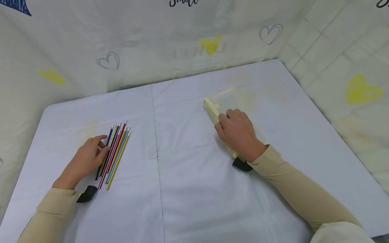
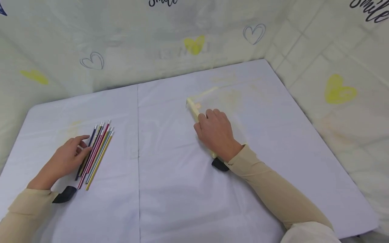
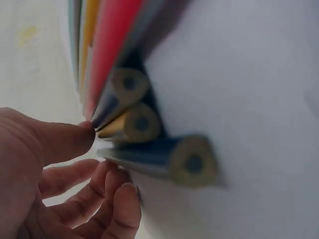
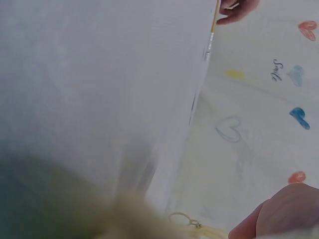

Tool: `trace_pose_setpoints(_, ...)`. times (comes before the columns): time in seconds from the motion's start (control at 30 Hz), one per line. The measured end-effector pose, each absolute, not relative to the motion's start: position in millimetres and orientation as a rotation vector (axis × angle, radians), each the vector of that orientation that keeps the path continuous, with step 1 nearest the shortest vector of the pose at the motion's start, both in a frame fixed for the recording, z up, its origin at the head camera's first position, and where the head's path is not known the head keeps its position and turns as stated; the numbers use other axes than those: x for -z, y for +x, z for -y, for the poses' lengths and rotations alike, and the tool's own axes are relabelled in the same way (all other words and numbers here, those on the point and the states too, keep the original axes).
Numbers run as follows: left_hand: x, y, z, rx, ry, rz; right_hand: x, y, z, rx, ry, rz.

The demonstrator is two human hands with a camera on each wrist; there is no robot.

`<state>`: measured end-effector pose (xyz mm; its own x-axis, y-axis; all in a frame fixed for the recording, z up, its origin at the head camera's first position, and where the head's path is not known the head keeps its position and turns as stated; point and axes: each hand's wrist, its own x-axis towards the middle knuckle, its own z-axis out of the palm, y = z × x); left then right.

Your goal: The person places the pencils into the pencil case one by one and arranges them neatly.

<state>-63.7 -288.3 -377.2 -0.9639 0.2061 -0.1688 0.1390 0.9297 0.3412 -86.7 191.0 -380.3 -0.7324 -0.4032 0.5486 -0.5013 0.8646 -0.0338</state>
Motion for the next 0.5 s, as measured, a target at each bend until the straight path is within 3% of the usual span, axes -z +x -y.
trace_pose_setpoints(0.5,358,-77,283,-0.504,-0.022,-2.711,380,-87,-191,-0.295,0.650,2.521)
